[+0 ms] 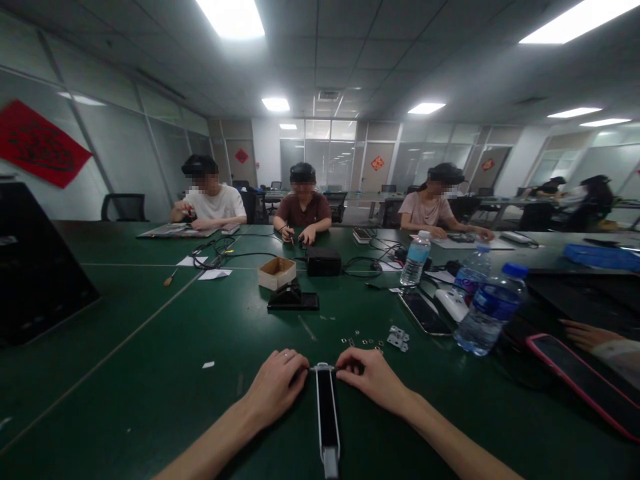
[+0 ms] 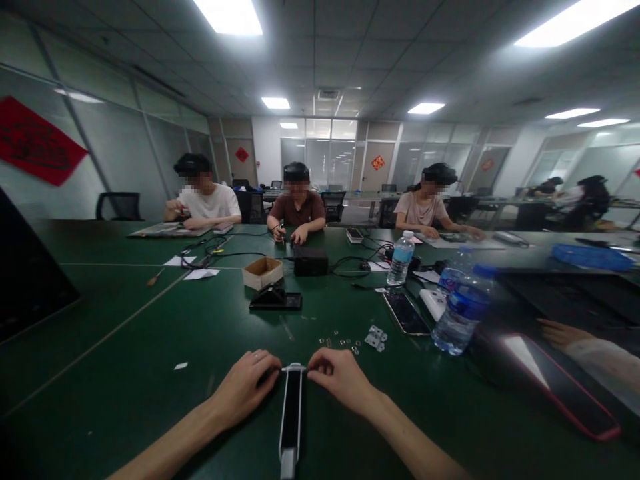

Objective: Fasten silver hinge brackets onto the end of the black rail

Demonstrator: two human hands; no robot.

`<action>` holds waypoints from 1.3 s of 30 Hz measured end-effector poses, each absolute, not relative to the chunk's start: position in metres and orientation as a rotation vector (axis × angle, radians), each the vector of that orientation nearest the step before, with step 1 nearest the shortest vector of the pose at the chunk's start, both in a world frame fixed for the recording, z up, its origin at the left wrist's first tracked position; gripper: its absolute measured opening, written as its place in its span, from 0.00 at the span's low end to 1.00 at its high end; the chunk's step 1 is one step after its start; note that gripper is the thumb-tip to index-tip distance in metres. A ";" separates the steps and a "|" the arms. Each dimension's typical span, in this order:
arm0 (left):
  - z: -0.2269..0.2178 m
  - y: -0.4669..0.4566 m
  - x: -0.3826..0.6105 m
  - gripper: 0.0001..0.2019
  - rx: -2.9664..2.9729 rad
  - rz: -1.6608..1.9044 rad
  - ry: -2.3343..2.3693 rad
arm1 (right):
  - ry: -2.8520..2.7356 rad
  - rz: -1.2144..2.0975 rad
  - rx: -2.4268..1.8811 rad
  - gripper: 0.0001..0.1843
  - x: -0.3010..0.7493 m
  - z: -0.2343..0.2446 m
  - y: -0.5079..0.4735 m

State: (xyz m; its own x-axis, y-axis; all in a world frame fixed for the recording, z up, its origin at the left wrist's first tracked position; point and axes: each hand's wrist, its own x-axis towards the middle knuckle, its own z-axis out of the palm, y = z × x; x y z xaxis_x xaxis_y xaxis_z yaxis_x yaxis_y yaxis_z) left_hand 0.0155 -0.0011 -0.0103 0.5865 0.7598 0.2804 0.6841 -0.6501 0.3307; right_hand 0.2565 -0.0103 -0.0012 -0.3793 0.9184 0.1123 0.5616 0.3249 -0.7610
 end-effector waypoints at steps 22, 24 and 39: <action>-0.009 -0.001 0.015 0.09 2.600 0.615 1.192 | -2.253 0.212 -1.570 0.12 0.321 0.016 0.011; -0.008 -0.001 0.015 0.09 2.591 0.611 1.191 | -2.284 0.204 -1.661 0.13 0.329 0.017 0.012; -0.008 0.000 0.015 0.09 2.588 0.587 1.198 | -2.415 0.336 -1.730 0.12 0.334 0.017 0.014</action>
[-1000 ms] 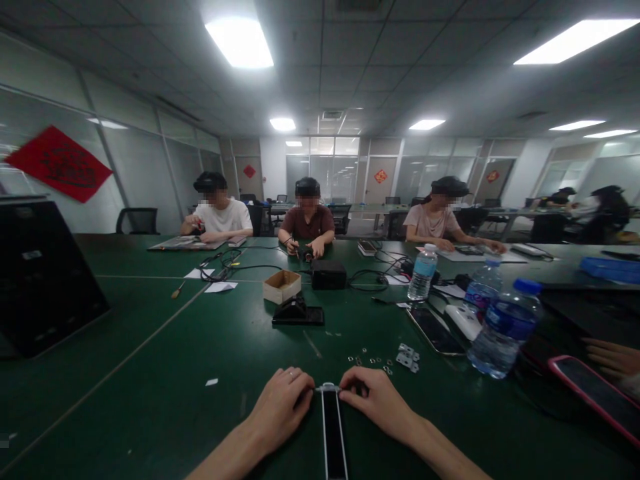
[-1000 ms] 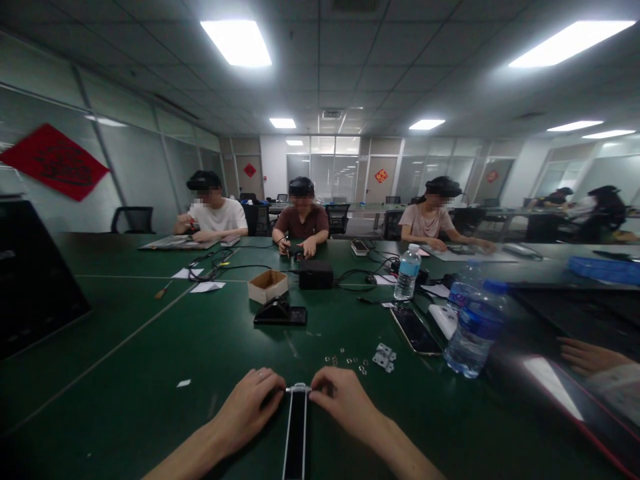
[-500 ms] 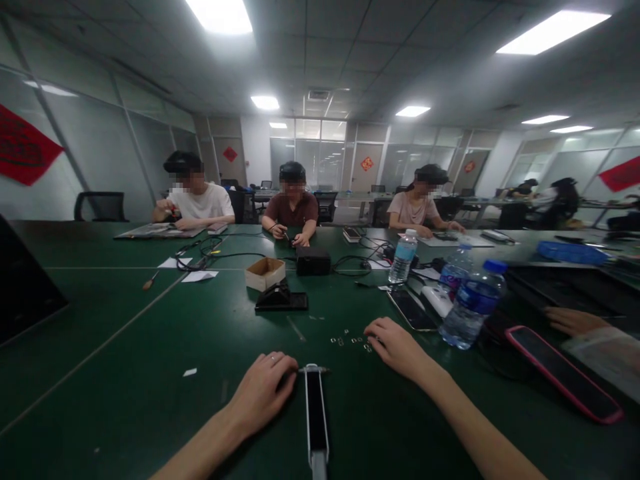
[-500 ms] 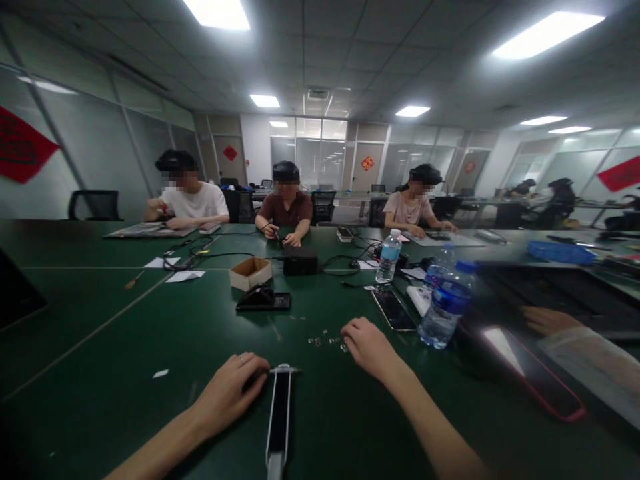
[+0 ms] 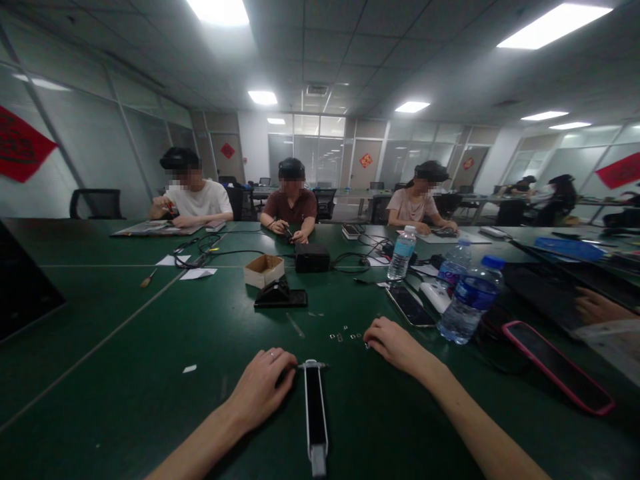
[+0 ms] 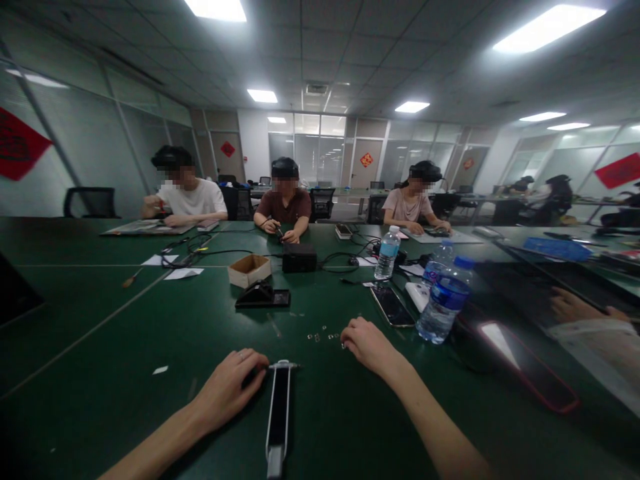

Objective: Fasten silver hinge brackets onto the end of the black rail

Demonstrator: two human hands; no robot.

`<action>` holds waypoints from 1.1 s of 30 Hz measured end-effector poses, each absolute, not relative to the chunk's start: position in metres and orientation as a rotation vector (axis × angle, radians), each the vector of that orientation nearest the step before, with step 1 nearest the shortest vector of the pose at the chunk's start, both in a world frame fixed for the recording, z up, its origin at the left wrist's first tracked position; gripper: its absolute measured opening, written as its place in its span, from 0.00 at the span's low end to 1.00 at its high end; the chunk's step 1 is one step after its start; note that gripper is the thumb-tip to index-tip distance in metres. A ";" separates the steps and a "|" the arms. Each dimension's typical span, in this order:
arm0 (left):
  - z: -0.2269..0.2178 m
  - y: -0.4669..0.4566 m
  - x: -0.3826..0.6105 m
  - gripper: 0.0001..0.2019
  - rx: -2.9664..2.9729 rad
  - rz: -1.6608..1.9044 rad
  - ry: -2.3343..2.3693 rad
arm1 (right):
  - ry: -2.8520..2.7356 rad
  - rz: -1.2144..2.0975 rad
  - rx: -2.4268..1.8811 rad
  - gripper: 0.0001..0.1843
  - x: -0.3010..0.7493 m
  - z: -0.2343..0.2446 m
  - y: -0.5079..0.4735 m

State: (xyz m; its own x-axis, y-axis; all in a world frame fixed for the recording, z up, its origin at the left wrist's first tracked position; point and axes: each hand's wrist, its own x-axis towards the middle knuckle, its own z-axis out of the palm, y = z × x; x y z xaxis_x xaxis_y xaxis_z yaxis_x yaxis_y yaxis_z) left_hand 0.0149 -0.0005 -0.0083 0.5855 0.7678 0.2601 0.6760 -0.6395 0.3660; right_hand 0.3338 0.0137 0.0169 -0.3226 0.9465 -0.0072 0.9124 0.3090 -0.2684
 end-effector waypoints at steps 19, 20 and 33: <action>-0.010 -0.001 0.014 0.09 2.602 0.621 1.196 | -2.307 0.509 -1.892 0.07 0.328 0.021 0.007; -0.009 -0.002 0.014 0.09 2.604 0.624 1.197 | -2.303 0.496 -1.884 0.07 0.328 0.021 0.007; -0.008 -0.002 0.016 0.09 2.604 0.626 1.207 | -2.386 0.431 -1.909 0.05 0.318 0.032 0.002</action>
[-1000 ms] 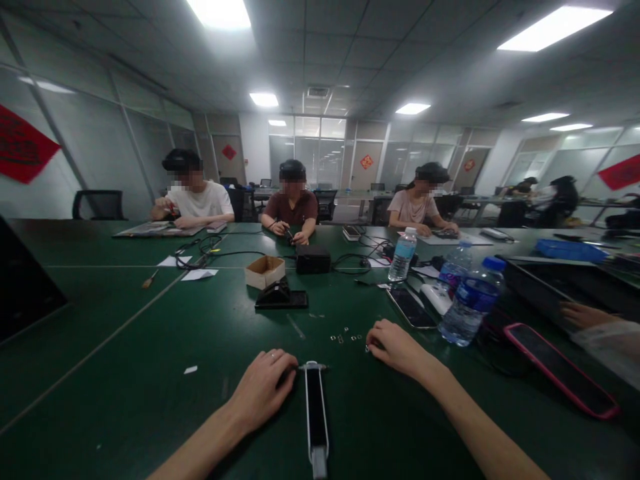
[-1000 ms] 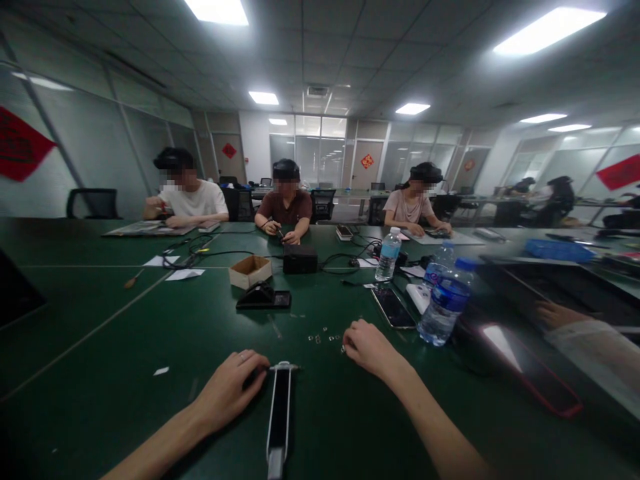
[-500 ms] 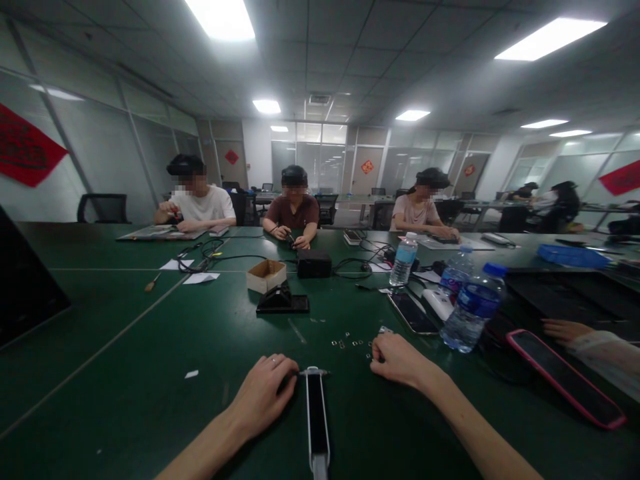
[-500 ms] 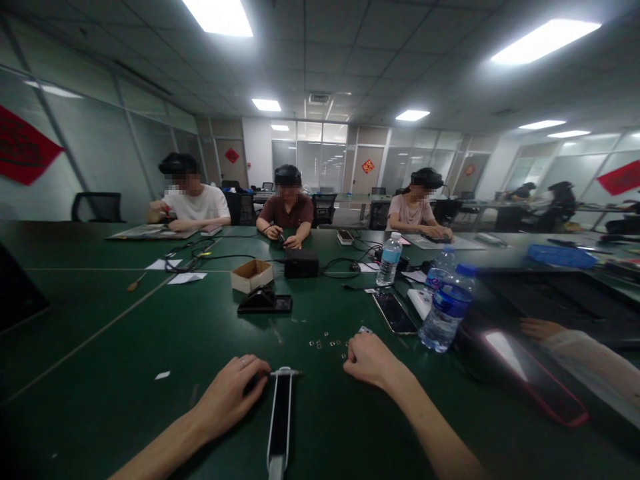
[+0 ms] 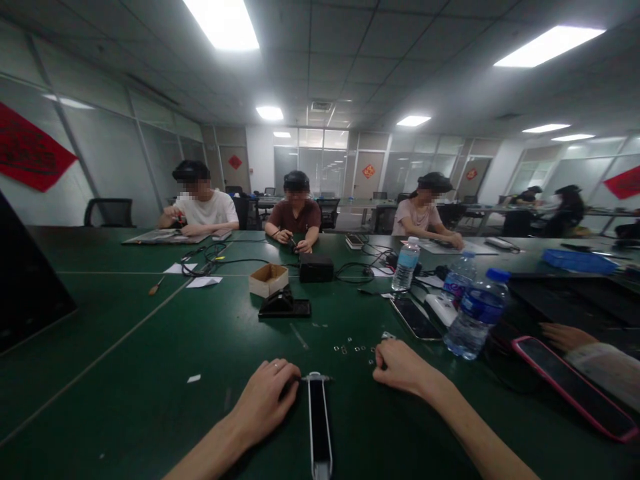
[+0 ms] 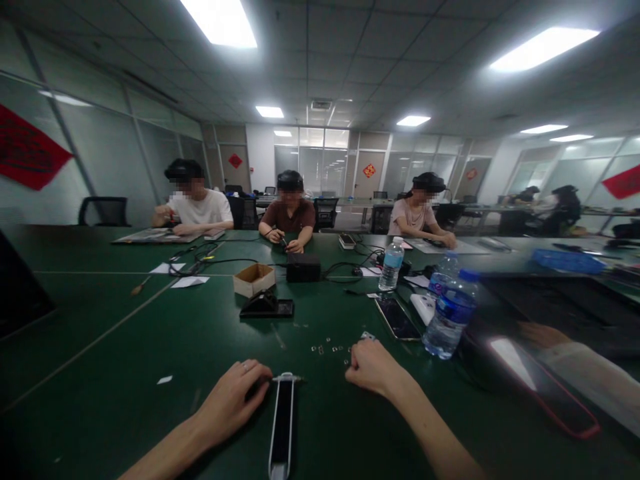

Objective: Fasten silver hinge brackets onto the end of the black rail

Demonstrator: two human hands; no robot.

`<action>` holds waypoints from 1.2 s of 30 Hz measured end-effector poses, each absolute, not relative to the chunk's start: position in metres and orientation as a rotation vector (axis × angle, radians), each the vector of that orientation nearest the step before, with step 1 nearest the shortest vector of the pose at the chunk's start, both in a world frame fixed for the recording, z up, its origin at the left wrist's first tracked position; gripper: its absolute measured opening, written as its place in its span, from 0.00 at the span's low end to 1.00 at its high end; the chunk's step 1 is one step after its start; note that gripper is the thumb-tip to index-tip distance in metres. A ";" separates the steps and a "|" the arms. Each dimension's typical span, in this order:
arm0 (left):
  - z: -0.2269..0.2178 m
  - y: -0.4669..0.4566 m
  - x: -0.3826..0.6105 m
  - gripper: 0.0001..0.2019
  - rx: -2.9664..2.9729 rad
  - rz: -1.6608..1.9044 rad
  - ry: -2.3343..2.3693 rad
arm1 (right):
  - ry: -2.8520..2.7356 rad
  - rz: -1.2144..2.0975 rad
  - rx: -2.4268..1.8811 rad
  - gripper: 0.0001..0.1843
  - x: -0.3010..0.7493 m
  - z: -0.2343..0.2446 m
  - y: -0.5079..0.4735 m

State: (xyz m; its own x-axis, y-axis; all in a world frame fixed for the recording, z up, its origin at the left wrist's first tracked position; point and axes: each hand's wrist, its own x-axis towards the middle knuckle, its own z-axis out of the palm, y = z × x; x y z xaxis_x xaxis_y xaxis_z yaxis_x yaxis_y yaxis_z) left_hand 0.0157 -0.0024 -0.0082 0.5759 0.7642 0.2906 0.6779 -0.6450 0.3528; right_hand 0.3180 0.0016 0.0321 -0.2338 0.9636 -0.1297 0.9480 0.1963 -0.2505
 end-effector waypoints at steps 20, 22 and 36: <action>-0.007 -0.005 0.015 0.09 2.565 0.676 1.240 | -2.359 0.347 -1.762 0.06 0.320 0.022 0.000; -0.005 -0.007 0.014 0.09 2.569 0.752 1.229 | -2.387 0.256 -1.668 0.05 0.313 0.022 -0.002; -0.001 -0.023 0.029 0.08 2.852 0.838 0.713 | -2.374 -0.217 -0.576 0.04 0.227 -0.012 -0.034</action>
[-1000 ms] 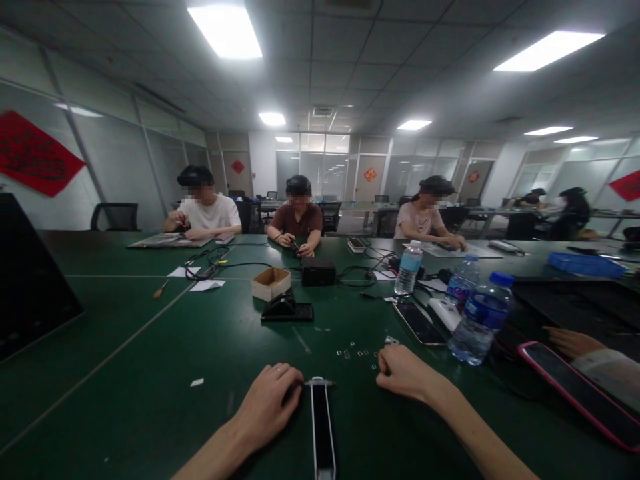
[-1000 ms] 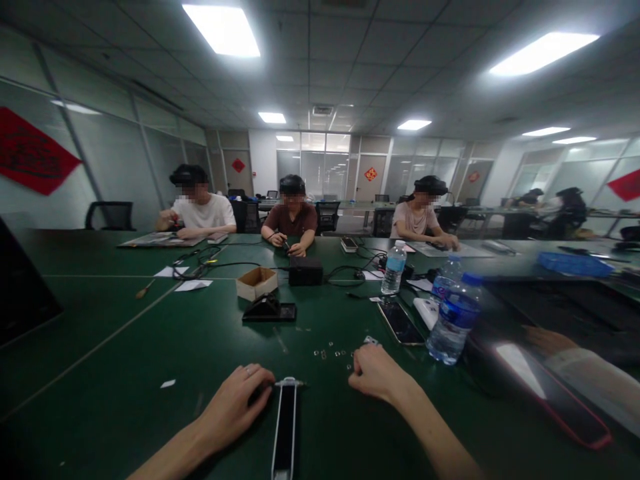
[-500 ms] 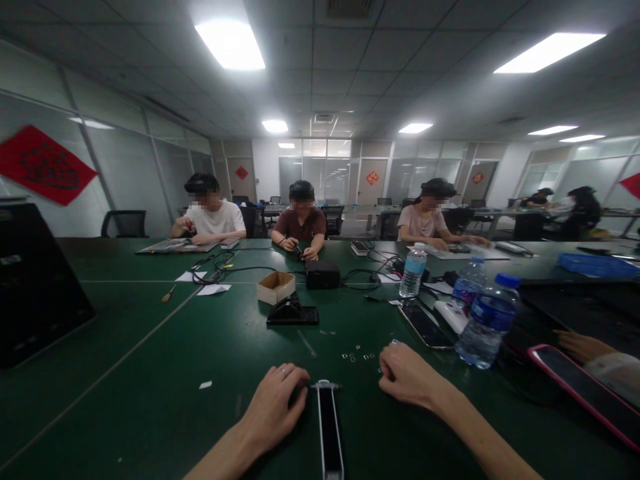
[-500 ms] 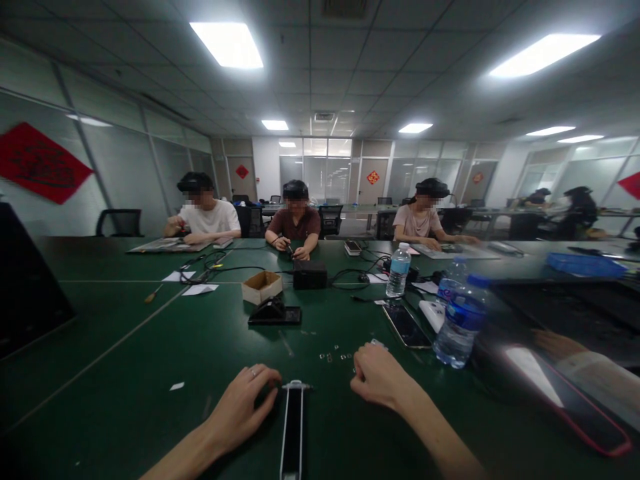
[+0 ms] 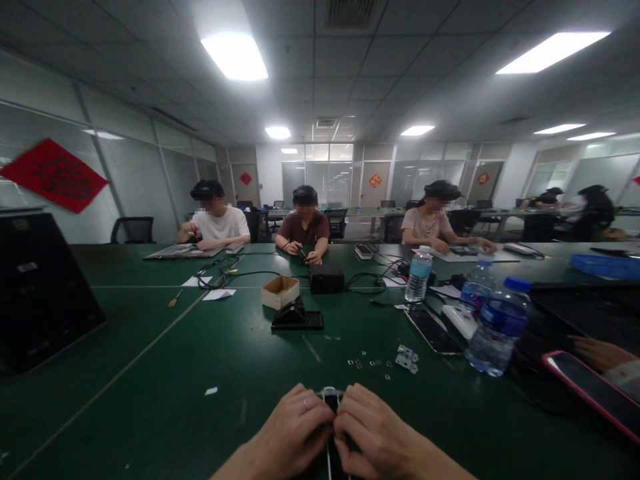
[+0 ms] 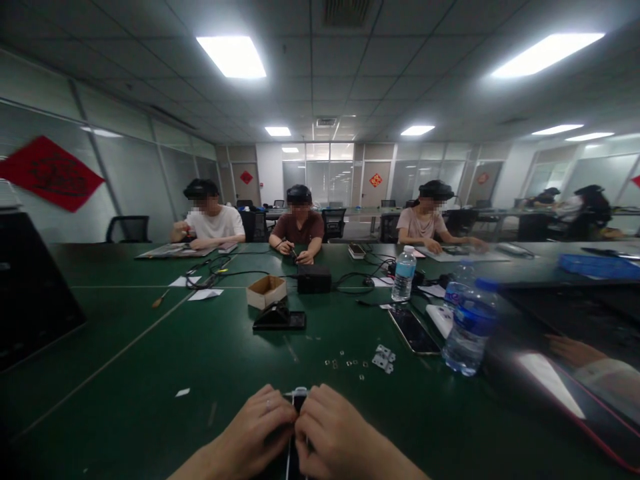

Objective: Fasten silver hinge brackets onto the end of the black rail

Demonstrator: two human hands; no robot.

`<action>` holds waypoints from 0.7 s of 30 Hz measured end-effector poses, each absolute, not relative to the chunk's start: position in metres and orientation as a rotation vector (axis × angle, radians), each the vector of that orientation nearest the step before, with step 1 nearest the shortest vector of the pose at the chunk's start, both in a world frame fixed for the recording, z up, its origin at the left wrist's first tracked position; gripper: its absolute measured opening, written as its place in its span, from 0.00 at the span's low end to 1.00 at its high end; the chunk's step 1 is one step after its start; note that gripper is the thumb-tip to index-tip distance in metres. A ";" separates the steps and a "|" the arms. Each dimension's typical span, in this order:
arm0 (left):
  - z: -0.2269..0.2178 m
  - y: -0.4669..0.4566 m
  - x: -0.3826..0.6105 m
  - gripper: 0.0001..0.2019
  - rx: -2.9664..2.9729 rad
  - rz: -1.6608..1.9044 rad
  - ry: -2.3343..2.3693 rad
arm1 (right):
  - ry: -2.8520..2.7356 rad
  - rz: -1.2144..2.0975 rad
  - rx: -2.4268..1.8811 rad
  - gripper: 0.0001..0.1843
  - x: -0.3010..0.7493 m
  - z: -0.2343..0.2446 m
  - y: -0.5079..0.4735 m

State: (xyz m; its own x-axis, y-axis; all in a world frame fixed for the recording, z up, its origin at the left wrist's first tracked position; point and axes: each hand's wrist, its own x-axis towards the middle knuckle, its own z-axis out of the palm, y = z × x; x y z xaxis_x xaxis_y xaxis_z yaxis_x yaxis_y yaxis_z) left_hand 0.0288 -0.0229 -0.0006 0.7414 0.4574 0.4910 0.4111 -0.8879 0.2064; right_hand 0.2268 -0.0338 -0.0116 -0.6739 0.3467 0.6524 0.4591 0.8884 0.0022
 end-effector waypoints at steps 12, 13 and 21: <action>0.008 -0.026 0.027 0.08 2.751 0.820 0.627 | -2.330 -0.215 -0.576 0.04 0.233 0.000 -0.033; 0.008 -0.026 0.027 0.08 2.747 0.814 0.623 | -2.338 -0.203 -0.578 0.04 0.233 0.000 -0.033; 0.007 -0.024 0.028 0.07 2.734 0.859 0.573 | -2.363 -0.187 -0.585 0.03 0.232 -0.001 -0.033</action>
